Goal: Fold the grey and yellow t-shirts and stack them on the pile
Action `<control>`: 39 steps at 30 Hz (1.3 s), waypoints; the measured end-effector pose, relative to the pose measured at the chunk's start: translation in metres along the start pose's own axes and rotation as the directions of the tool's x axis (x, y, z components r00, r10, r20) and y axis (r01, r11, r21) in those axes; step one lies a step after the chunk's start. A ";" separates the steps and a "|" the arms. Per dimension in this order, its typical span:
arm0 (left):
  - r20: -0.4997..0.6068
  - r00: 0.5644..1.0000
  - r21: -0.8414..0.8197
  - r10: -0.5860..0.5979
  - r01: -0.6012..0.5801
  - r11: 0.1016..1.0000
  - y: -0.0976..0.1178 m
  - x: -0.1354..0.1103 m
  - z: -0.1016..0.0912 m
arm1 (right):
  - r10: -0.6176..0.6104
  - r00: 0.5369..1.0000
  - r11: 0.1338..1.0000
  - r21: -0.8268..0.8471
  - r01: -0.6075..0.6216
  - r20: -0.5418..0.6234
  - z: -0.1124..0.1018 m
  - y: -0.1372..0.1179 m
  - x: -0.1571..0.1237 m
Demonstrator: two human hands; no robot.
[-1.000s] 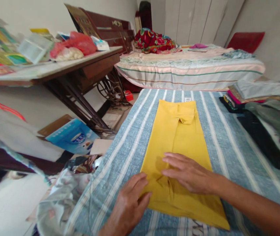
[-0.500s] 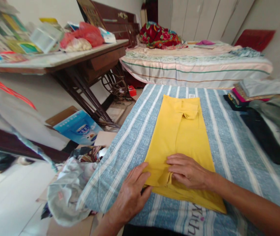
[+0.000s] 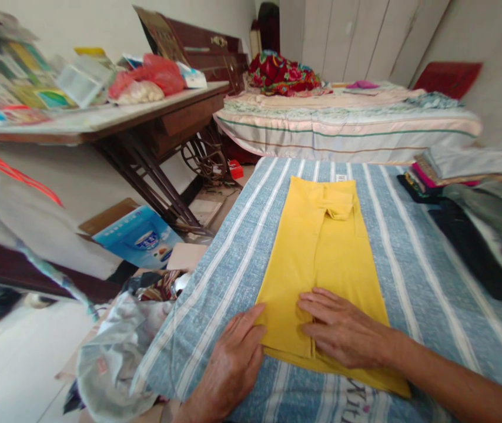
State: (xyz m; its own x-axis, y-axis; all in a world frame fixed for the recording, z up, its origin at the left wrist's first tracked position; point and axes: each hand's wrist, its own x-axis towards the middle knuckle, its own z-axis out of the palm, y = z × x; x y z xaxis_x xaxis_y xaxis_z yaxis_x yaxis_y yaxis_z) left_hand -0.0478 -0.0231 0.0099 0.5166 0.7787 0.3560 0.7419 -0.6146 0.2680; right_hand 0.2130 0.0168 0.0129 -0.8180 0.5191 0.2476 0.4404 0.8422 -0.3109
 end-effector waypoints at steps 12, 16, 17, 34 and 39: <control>-0.044 0.993 0.091 0.109 -0.105 0.990 -0.008 0.009 -0.012 | 0.094 0.994 0.996 -0.003 -0.095 -0.055 0.006 -0.011 0.004; 0.023 0.999 0.158 0.041 -0.044 0.987 -0.003 0.057 -0.006 | 0.081 0.982 0.996 0.046 -0.074 -0.168 0.010 -0.001 0.014; 0.057 0.998 0.176 0.028 -0.037 0.984 -0.003 0.074 -0.001 | 0.100 0.977 0.994 0.059 -0.090 -0.186 0.009 0.005 0.018; 0.172 0.913 0.252 -0.371 0.323 0.912 -0.123 0.324 0.122 | 0.568 0.625 0.742 0.005 -0.670 -0.536 -0.057 0.238 0.042; 0.119 0.934 0.319 -0.337 0.285 0.904 -0.130 0.349 0.119 | 0.715 0.560 0.574 -0.107 -0.812 -0.418 -0.059 0.284 0.045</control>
State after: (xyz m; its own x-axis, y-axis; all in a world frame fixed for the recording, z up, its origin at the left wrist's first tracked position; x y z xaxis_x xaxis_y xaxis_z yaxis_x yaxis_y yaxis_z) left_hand 0.0867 0.3436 -0.0078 0.2834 0.9493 0.1360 0.9543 -0.2932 0.0581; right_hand 0.3230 0.2883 -0.0097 0.0114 0.9538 0.3002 0.9565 0.0772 -0.2814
